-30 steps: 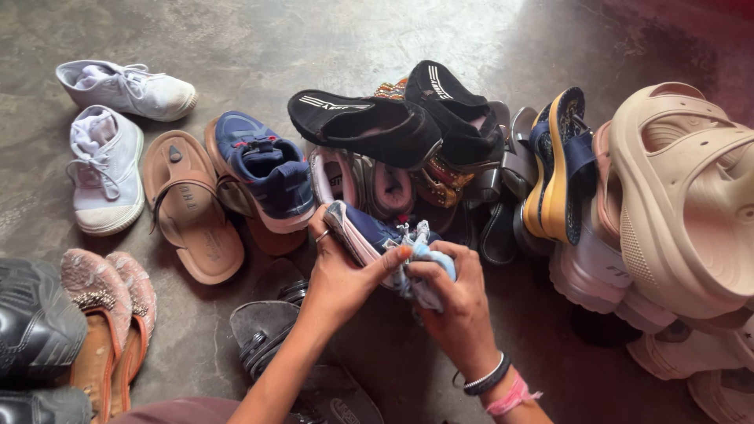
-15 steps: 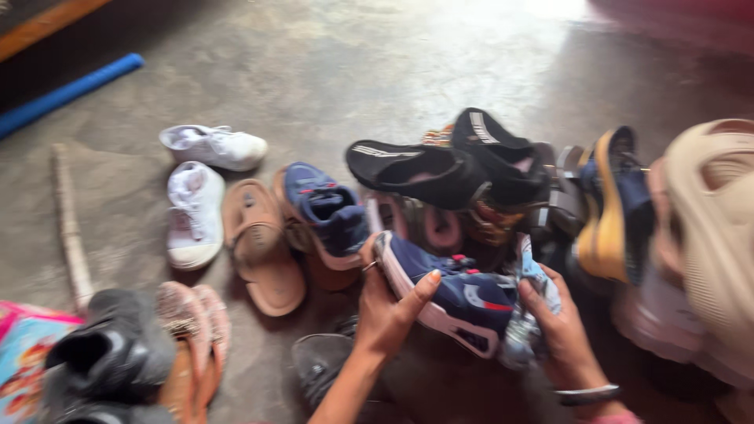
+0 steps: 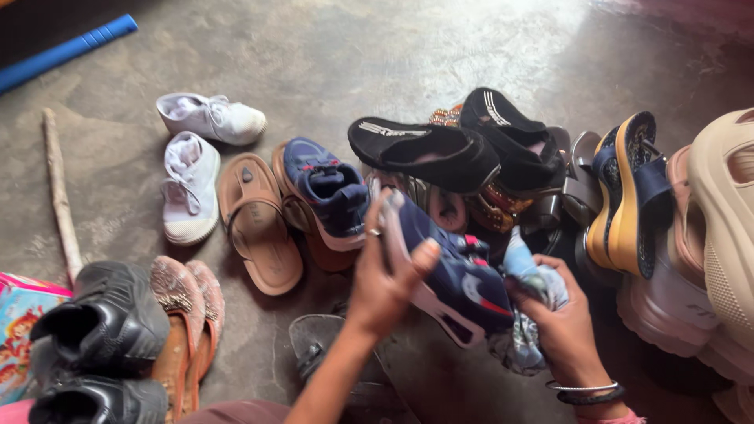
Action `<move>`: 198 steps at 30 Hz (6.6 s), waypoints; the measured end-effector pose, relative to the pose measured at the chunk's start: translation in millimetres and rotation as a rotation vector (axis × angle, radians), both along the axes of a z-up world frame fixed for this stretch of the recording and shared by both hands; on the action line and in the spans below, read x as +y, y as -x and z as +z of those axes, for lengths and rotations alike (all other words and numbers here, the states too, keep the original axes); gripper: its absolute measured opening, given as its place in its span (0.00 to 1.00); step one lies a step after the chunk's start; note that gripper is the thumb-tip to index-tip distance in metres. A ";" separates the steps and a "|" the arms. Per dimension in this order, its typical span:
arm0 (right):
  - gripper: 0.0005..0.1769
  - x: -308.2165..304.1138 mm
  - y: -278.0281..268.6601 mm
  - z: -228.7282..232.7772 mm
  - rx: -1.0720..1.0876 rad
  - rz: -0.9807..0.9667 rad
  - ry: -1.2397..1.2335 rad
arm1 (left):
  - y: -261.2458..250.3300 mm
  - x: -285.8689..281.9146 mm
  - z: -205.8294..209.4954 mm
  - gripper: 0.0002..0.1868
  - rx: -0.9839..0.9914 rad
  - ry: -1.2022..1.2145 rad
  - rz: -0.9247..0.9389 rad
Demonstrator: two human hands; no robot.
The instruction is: The person wipes a pair of blue sneakers with a cloth, cleaning the exterior and interior surfaces. They handle the shoes one at a time, turning them over to wipe different sides before placing them back on the floor among other footwear.
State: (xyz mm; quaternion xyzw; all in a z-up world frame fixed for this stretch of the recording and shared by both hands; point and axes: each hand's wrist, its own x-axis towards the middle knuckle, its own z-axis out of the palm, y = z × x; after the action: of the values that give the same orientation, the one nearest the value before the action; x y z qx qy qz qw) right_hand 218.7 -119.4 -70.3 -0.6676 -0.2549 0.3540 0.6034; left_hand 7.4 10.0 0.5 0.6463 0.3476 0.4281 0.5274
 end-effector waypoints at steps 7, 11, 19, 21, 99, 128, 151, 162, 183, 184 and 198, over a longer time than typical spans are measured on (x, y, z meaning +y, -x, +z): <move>0.26 -3.1 15.7 30.2 0.184 0.077 -0.168 | 58.9 51.4 21.1 0.27 -0.552 0.244 0.216; 0.29 1.2 14.0 31.5 0.165 -0.022 -0.125 | 111.1 87.7 51.0 0.35 -0.599 0.153 0.187; 0.31 4.0 16.5 26.4 0.168 -0.021 -0.179 | 146.2 134.4 20.0 0.23 -0.469 -0.098 0.579; 0.31 3.3 16.5 25.4 0.166 -0.019 -0.175 | 149.0 146.3 1.6 0.24 -0.366 -0.113 0.637; 0.31 1.6 12.0 29.5 -0.680 0.147 0.109 | 9.2 13.0 -34.0 0.30 1.307 -0.352 -0.540; 0.34 -8.2 0.0 76.0 -0.817 0.253 0.129 | 16.4 -60.4 -52.4 0.37 0.707 -0.031 -0.092; 0.21 0.4 25.2 13.3 -0.901 0.162 0.103 | -35.4 -82.9 -90.8 0.43 0.607 -0.046 -0.256; 0.24 -0.8 24.7 38.8 -0.799 0.203 0.136 | -26.6 -61.5 -153.7 0.50 1.008 0.096 -0.324; 0.30 4.3 23.6 13.1 -0.746 0.285 0.314 | -28.5 -32.8 -206.0 0.56 0.890 -0.072 -0.284; 0.29 6.2 28.5 13.3 -0.793 0.277 0.208 | -28.8 -34.5 -215.8 0.52 0.849 -0.103 -0.250; 0.30 6.4 6.7 48.0 -0.582 0.041 0.158 | -43.1 -43.8 -115.6 0.46 0.599 -0.080 0.026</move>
State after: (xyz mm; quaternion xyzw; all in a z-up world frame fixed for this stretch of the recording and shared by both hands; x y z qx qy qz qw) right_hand 211.9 -112.9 -22.3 -0.7806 -0.4021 0.1789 0.4439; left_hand 50.5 -33.8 -115.1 0.7596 0.4787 0.2383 0.3701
